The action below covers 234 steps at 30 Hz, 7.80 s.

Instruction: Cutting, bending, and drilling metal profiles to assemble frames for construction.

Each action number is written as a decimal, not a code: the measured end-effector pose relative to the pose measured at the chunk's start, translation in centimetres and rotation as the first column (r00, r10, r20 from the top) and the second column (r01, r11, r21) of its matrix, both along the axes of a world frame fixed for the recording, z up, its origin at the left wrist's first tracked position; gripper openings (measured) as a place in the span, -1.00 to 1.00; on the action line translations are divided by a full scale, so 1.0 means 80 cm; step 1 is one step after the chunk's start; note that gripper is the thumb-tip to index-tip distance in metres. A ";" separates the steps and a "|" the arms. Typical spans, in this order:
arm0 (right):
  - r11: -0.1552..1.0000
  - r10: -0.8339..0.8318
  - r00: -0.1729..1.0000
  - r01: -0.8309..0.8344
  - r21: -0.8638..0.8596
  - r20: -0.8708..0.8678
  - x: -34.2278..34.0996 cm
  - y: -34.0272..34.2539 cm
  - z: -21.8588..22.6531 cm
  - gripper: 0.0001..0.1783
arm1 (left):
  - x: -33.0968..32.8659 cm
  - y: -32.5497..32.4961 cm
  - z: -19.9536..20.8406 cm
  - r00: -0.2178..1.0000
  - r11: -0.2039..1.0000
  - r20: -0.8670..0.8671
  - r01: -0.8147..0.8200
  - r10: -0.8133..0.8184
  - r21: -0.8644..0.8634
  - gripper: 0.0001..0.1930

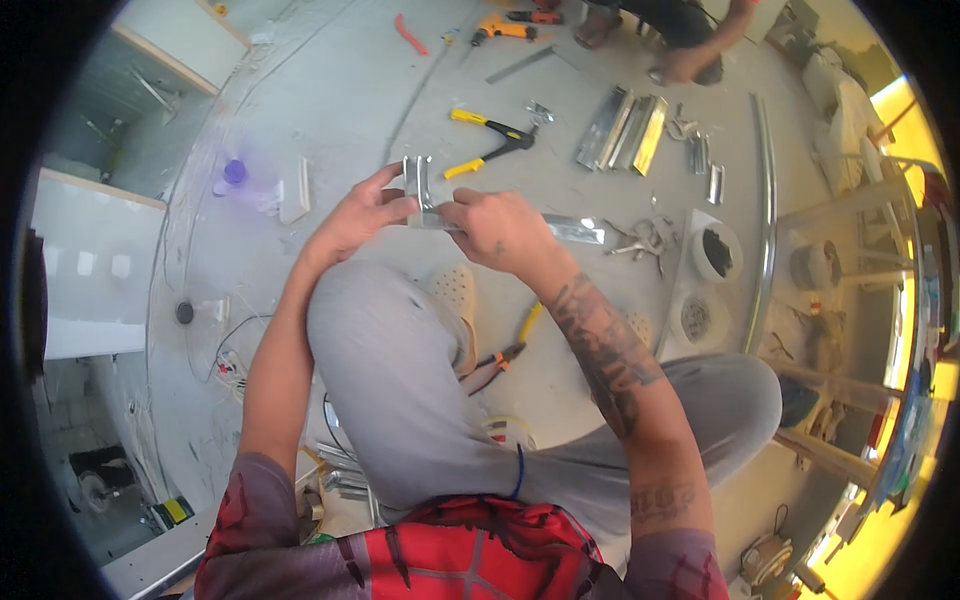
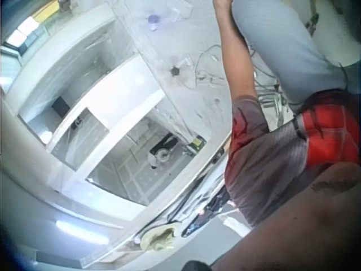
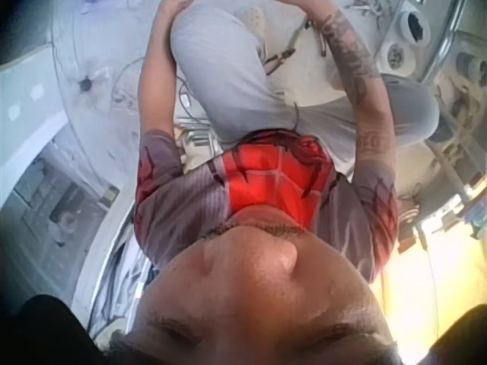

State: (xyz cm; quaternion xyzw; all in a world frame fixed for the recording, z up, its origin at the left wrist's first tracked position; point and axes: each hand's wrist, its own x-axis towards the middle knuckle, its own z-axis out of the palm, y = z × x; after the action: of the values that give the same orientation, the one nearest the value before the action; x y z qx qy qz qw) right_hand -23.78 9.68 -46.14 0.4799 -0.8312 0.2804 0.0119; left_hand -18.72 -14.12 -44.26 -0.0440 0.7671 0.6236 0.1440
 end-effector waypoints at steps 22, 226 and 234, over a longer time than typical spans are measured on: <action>0.979 -0.203 0.810 0.163 0.122 0.550 0.046 -0.087 -0.309 -0.80 | 0.548 0.041 -0.336 0.719 0.423 -0.045 -0.457 0.693 -0.782 -0.41; 0.935 -0.309 0.831 0.175 0.309 0.462 -0.023 -0.070 -0.389 -0.14 | -0.069 0.021 -0.058 0.785 0.907 0.550 -0.036 0.285 -0.419 -0.57; 0.947 -0.297 0.844 0.203 0.248 0.447 -0.021 -0.069 -0.389 -0.12 | -0.069 0.021 -0.056 0.780 0.908 0.546 -0.066 0.306 -0.415 -0.56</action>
State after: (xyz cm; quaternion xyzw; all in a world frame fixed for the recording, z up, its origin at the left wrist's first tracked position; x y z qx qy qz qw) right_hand -25.42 4.19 -77.25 0.2817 -0.8867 0.3052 -0.2031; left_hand -24.28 -12.41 -48.77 -0.3426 0.7772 0.4311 0.3045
